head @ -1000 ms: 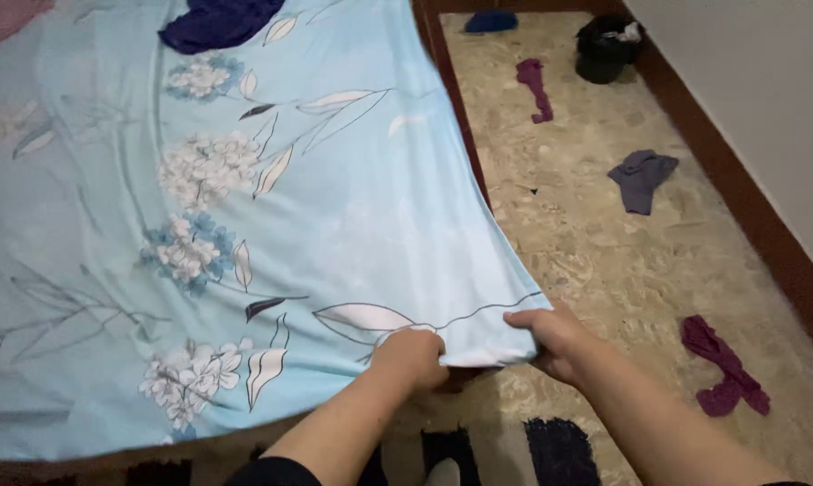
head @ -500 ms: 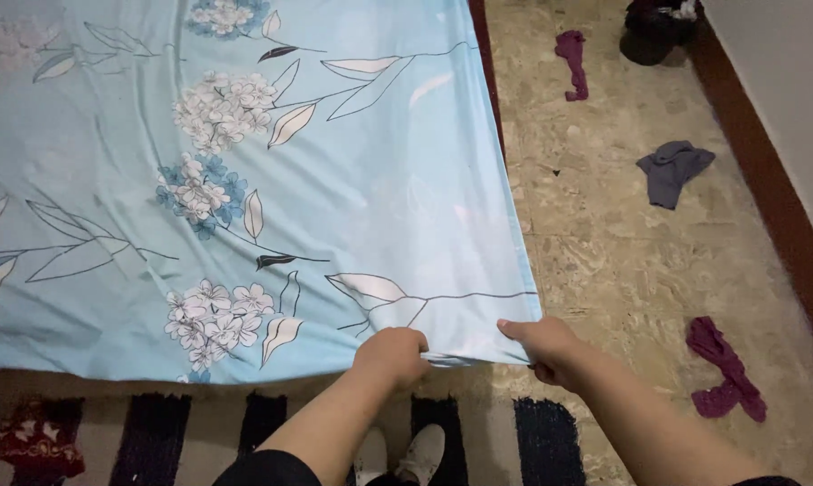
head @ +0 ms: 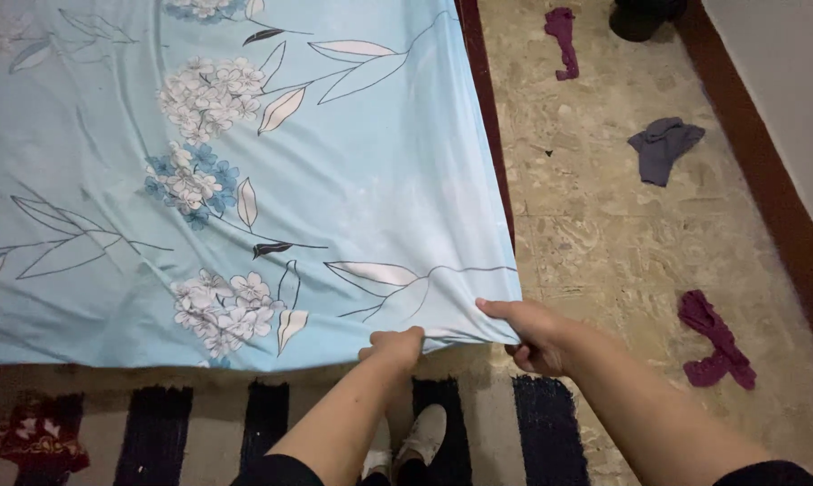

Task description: Tidying up a bed by folding a blanket and smoothing the sheets.

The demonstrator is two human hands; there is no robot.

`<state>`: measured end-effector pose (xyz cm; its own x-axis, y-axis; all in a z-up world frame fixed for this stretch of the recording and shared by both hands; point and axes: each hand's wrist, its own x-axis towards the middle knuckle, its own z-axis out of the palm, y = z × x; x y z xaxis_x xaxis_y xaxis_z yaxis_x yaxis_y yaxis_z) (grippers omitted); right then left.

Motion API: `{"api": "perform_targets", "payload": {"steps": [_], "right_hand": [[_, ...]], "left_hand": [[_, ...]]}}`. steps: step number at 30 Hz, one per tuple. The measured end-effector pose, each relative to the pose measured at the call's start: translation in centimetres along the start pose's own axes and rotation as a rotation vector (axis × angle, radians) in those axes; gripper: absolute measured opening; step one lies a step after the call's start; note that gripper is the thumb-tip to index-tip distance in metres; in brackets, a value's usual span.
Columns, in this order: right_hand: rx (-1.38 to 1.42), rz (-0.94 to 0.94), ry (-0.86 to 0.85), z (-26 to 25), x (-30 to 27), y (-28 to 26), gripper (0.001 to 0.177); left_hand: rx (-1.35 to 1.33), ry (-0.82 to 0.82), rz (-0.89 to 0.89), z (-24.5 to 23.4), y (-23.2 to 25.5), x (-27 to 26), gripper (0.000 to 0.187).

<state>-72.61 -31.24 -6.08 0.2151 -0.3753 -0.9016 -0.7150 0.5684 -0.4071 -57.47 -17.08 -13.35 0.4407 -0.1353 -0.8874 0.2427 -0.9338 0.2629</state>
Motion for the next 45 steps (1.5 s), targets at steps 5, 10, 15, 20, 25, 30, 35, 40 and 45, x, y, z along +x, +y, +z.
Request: {"api": "perform_targets", "payload": {"steps": [5,10,15,20,25,30,35,40,45], "right_hand": [[0.065,0.054,0.034,0.9,0.3,1.5,0.043],[0.118,-0.002,-0.069,0.1,1.6,3.3,0.042],[0.088,0.119,-0.27,-0.6,0.9,3.4,0.046],[0.171,0.285,-0.56,-0.2,-1.5,3.9,0.052],[0.206,0.283,-0.668,-1.9,-1.7,4.8,0.054],[0.008,0.216,-0.585,-3.1,0.9,5.9,0.048],[-0.324,-0.024,-0.272,-3.4,5.2,7.7,0.042],[-0.559,-0.091,-0.182,-2.2,6.2,8.1,0.05],[-0.542,-0.126,-0.173,-2.4,12.7,9.5,0.059]], "left_hand": [[-0.362,-0.165,-0.192,-2.8,-2.2,-1.4,0.092],[-0.425,-0.27,-0.145,-0.6,-5.7,3.5,0.086],[-0.562,-0.317,-0.104,1.2,-4.7,1.2,0.084],[-0.924,-0.237,-0.133,1.7,-3.1,-5.5,0.08],[-1.449,-0.346,0.019,7.3,-7.4,0.5,0.057],[-1.684,-0.224,0.071,9.0,-10.0,0.7,0.048],[-1.418,-0.022,-0.079,8.5,-10.7,-3.7,0.041],[-1.319,0.093,-0.167,8.8,-13.8,-1.0,0.037],[-1.238,0.146,-0.189,9.5,-16.5,1.1,0.034]]}}
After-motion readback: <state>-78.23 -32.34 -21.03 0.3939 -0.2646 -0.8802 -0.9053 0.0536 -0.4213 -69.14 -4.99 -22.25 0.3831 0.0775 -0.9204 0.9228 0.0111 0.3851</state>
